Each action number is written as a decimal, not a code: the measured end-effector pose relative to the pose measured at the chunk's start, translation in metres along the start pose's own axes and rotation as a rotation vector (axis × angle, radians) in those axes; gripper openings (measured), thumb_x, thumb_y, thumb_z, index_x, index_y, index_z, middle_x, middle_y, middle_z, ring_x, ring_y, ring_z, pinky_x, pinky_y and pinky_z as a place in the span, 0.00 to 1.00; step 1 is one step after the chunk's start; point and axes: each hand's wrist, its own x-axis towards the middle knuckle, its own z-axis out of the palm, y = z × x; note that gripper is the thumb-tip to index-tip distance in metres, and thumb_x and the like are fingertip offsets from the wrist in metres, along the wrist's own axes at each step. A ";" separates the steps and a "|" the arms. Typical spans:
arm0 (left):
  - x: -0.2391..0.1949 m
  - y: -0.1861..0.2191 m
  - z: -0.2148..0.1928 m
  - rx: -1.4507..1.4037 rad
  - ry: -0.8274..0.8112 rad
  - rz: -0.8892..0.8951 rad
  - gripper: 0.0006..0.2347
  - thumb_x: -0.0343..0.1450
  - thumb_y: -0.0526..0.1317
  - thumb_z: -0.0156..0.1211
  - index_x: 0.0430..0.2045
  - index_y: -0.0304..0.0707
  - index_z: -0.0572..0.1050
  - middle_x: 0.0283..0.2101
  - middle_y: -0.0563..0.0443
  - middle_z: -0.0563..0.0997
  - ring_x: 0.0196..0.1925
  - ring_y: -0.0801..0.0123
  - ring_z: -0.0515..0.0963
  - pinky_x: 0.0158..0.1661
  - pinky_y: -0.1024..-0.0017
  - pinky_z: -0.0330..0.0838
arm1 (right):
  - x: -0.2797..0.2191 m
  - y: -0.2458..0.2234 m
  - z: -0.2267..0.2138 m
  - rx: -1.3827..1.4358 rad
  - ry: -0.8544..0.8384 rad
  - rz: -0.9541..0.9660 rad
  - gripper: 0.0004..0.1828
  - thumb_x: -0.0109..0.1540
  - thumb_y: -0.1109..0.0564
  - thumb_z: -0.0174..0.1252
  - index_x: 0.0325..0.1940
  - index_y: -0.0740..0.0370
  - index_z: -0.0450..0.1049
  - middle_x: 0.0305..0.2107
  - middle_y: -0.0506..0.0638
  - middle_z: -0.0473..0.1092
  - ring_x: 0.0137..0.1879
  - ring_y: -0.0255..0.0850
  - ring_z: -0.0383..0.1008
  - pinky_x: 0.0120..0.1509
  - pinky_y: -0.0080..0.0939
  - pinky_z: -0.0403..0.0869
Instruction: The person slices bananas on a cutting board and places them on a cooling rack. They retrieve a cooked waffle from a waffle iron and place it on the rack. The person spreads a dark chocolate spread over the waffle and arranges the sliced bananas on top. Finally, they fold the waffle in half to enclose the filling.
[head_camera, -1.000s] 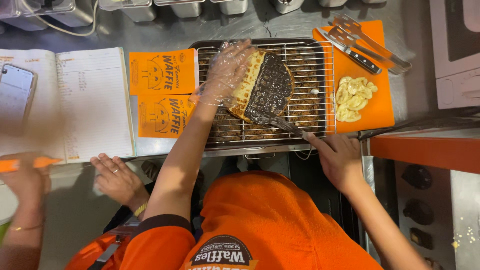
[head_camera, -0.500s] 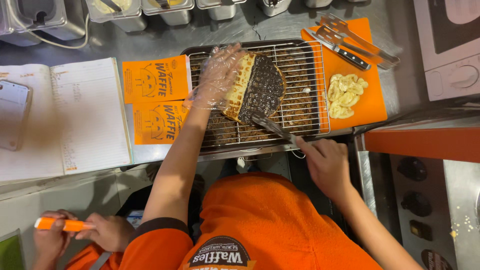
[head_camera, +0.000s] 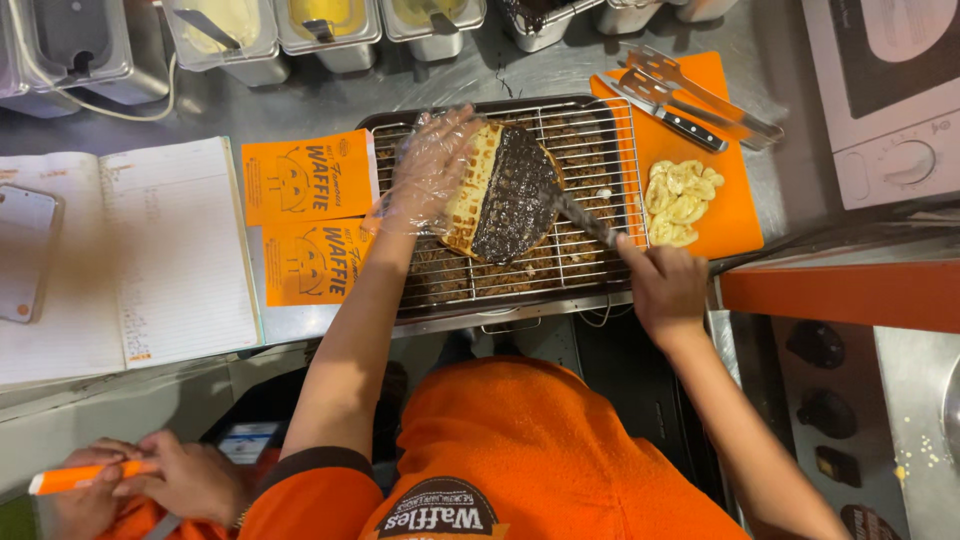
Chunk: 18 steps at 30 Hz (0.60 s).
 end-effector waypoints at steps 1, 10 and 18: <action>0.000 0.000 0.001 0.015 -0.013 -0.005 0.17 0.81 0.45 0.43 0.65 0.53 0.69 0.73 0.58 0.64 0.75 0.65 0.61 0.74 0.59 0.42 | 0.006 0.004 0.004 -0.041 0.021 0.005 0.26 0.60 0.66 0.60 0.61 0.49 0.76 0.31 0.46 0.68 0.38 0.46 0.69 0.43 0.50 0.63; -0.002 0.001 0.002 0.009 -0.001 -0.020 0.17 0.81 0.44 0.43 0.66 0.55 0.68 0.73 0.62 0.64 0.75 0.68 0.61 0.75 0.61 0.42 | 0.029 0.005 -0.007 0.210 -0.111 0.124 0.16 0.66 0.63 0.60 0.58 0.53 0.77 0.28 0.52 0.65 0.34 0.51 0.67 0.41 0.51 0.64; -0.002 0.003 0.000 -0.058 0.019 -0.037 0.16 0.80 0.45 0.44 0.63 0.56 0.71 0.72 0.59 0.67 0.74 0.65 0.64 0.74 0.60 0.46 | 0.003 -0.007 -0.041 0.272 -0.190 0.201 0.18 0.63 0.65 0.60 0.57 0.56 0.77 0.27 0.56 0.65 0.35 0.54 0.68 0.40 0.52 0.66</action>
